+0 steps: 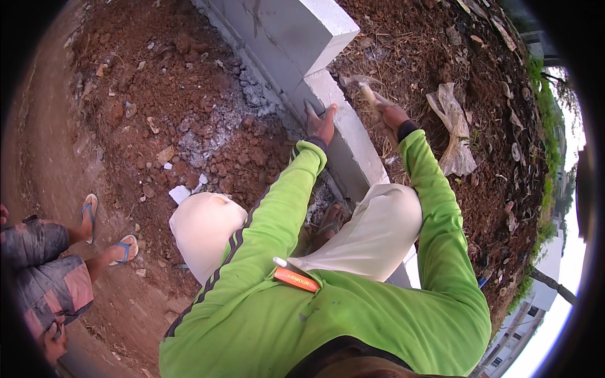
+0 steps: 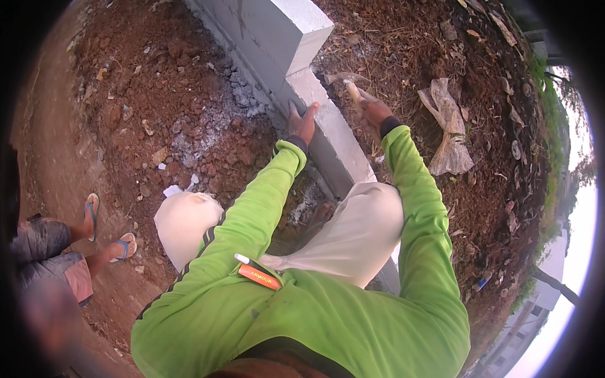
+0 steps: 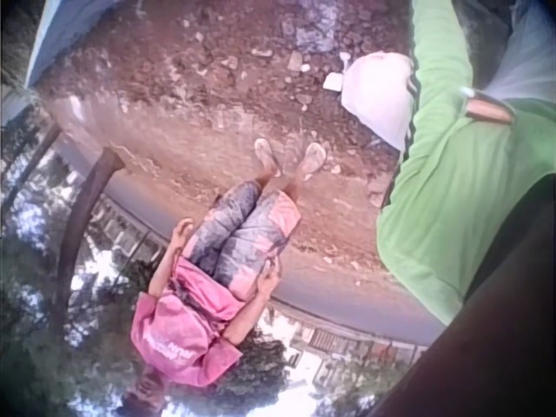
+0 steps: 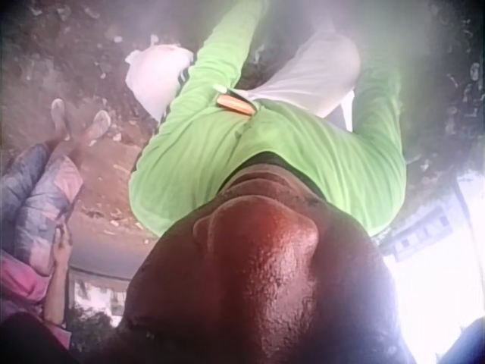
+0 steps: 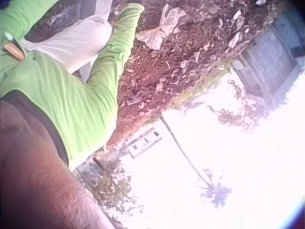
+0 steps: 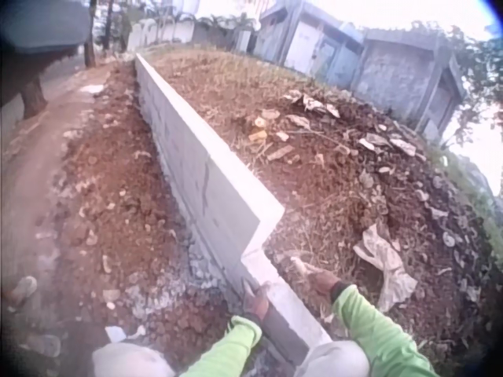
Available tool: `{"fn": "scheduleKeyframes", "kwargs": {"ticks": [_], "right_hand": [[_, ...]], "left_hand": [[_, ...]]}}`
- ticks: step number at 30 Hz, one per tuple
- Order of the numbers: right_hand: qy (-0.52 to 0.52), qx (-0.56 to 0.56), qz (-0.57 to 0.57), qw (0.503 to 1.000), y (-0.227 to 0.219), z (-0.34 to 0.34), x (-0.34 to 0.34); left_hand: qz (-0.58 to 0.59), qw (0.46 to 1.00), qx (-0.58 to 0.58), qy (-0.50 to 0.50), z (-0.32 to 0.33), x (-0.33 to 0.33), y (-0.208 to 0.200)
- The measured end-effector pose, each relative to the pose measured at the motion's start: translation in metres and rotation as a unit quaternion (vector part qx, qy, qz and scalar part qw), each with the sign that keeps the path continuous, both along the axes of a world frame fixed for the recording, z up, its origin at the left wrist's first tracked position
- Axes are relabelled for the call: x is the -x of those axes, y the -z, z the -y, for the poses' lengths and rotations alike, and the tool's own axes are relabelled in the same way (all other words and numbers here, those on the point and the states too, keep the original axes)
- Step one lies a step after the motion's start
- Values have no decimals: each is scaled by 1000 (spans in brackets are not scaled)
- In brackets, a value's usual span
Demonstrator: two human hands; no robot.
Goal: The person is building a curved low wall by positioning white bricks on the ground and tapping them into place with a hammer while another person helps stabilize them.
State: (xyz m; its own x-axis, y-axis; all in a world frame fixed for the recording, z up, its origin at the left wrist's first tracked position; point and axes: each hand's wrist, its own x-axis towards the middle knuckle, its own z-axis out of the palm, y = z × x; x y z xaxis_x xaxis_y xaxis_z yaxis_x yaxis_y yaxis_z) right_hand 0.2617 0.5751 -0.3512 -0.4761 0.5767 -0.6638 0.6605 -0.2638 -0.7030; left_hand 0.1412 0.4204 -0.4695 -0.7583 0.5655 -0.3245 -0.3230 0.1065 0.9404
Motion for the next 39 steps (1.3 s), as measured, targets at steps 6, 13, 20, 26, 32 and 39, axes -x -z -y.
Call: {"fn": "scheduleKeyframes", "kwargs": {"ticks": [6,13,20,26,32,39], "right_hand": [[-23,31,11,999,-6,14,8],[-24,-36,44,998,-2,11,9],[-37,-28,46,998,-3,16,-9],[-57,-3,33,998,-3,22,-21],[-67,-56,42,995,-25,57,-27],[-111,-49,44,992,-29,70,-47]], "left_hand": [[2,1000,3,-9,1,-1,9],[-29,999,16,-7,1,-2,12],[-25,1000,-2,4,4,-6,13],[-12,999,-32,-24,7,-8,13],[-35,998,39,-41,9,-37,-48],[-79,980,182,-26,37,-35,-33]]}}
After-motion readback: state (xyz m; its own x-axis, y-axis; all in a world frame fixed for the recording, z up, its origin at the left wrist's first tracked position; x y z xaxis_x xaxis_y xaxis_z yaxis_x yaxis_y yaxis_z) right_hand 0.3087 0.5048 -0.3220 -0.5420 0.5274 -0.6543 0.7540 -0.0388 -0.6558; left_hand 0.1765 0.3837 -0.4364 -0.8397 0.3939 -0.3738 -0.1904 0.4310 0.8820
